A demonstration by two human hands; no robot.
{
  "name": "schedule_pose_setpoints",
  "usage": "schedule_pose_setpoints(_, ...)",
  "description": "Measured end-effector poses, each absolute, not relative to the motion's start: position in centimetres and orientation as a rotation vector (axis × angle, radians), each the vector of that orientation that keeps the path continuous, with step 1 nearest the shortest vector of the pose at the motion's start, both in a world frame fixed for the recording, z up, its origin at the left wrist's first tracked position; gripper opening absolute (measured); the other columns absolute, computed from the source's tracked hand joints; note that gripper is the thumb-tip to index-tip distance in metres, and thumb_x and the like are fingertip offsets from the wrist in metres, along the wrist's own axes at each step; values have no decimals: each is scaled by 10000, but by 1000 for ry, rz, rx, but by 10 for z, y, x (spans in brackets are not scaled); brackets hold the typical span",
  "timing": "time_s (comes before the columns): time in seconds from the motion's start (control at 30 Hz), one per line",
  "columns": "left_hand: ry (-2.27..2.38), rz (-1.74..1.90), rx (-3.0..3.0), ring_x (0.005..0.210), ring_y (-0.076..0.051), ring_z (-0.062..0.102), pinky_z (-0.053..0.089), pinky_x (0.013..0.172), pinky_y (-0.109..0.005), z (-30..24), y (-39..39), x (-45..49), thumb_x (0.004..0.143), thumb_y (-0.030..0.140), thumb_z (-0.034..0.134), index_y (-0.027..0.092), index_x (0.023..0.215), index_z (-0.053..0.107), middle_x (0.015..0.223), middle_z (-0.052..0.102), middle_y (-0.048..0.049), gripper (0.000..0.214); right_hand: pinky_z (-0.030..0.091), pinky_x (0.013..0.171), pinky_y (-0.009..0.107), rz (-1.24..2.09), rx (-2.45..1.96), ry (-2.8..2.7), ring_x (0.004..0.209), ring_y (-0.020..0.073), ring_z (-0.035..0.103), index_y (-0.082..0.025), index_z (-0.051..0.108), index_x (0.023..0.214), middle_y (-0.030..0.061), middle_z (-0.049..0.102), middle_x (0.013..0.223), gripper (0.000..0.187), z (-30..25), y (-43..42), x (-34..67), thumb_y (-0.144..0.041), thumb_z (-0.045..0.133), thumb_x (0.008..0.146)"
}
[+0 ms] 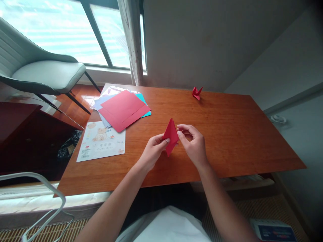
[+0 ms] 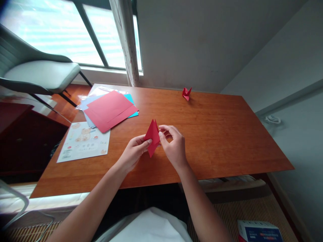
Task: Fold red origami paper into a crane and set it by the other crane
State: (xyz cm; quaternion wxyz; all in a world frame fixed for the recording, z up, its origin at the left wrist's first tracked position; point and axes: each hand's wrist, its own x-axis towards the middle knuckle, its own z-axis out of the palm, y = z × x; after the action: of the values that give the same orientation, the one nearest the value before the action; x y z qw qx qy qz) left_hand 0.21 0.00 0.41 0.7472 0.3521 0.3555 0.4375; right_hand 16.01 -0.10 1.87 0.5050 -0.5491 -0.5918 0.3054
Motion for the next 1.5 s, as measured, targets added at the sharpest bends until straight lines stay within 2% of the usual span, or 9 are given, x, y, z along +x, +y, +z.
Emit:
schedule_pose_setpoints(0.17, 711, 885, 720, 863, -233, 719, 519, 801, -308, 2, 0, -1, 818, 338, 741, 152, 1106, 743, 1007, 761, -108, 344, 515, 704, 291, 840, -1286, -1510, 827, 175, 643, -224, 735, 962, 41, 707, 960, 145, 28, 13, 163, -264, 624, 878)
schedule_pose_setpoints(0.3, 718, 883, 732, 894, -238, 718, 525, 803, -307, -1, 0, -2, 839, 342, 722, 146, 1120, 735, 1001, 760, -119, 343, 501, 669, 286, 936, -1303, -1514, 737, 161, 616, -210, 726, 1022, 34, 716, 897, 211, 28, 18, 164, -306, 673, 842)
schedule_pose_setpoints(0.47, 750, 874, 761, 905, -251, 721, 528, 802, -315, -4, 0, -2, 830, 351, 728, 145, 1096, 741, 984, 764, -121, 336, 447, 609, 283, 746, -1374, -1662, 683, 150, 563, -201, 741, 934, 35, 693, 849, 156, 30, 23, 167, -284, 698, 809)
schedule_pose_setpoints(0.63, 749, 873, 706, 896, -262, 727, 532, 805, -337, -1, 0, -2, 795, 337, 756, 138, 1076, 739, 967, 763, -127, 344, 418, 571, 276, 724, -1344, -1733, 631, 129, 513, -212, 745, 899, 26, 666, 837, 127, 30, 27, 170, -293, 675, 831)
schedule_pose_setpoints(0.8, 715, 873, 640, 881, -245, 721, 528, 750, -303, 3, 1, -2, 780, 300, 754, 121, 1057, 735, 948, 757, -132, 330, 413, 564, 271, 643, -1302, -1686, 634, 123, 501, -224, 749, 861, 14, 621, 822, 82, 23, 25, 168, -251, 678, 832)
schedule_pose_setpoints(0.97, 702, 906, 569, 838, -218, 716, 531, 743, -292, 2, 2, -3, 757, 232, 749, 120, 1018, 736, 911, 755, -110, 284, 465, 609, 282, 634, -1210, -1704, 764, 161, 602, -237, 747, 889, 30, 680, 910, 81, 21, 19, 165, -214, 678, 853)
schedule_pose_setpoints(1.13, 699, 945, 465, 742, -177, 692, 533, 686, -266, 2, 3, -4, 746, 174, 724, 112, 943, 735, 880, 749, -99, 206, 534, 790, 360, 605, -1163, -1831, 950, 211, 644, -281, 743, 934, 23, 736, 1012, 138, 25, 6, 164, -190, 653, 884)
schedule_pose_setpoints(1.33, 703, 977, 449, 608, -102, 621, 495, 612, -202, 9, 4, -3, 756, 132, 704, 113, 881, 737, 737, 714, -44, 131, 546, 884, 416, 528, -1078, -1903, 975, 215, 635, -306, 739, 990, 11, 756, 1048, 206, 19, -9, 163, -156, 625, 905)
schedule_pose_setpoints(1.5, 711, 969, 463, 676, -121, 661, 504, 636, -201, 9, 3, -3, 742, 139, 707, 111, 946, 742, 841, 749, -81, 209, 555, 906, 448, 476, -1068, -1895, 1006, 224, 640, -322, 741, 1020, 9, 758, 1077, 265, 8, -20, 163, -122, 612, 903)
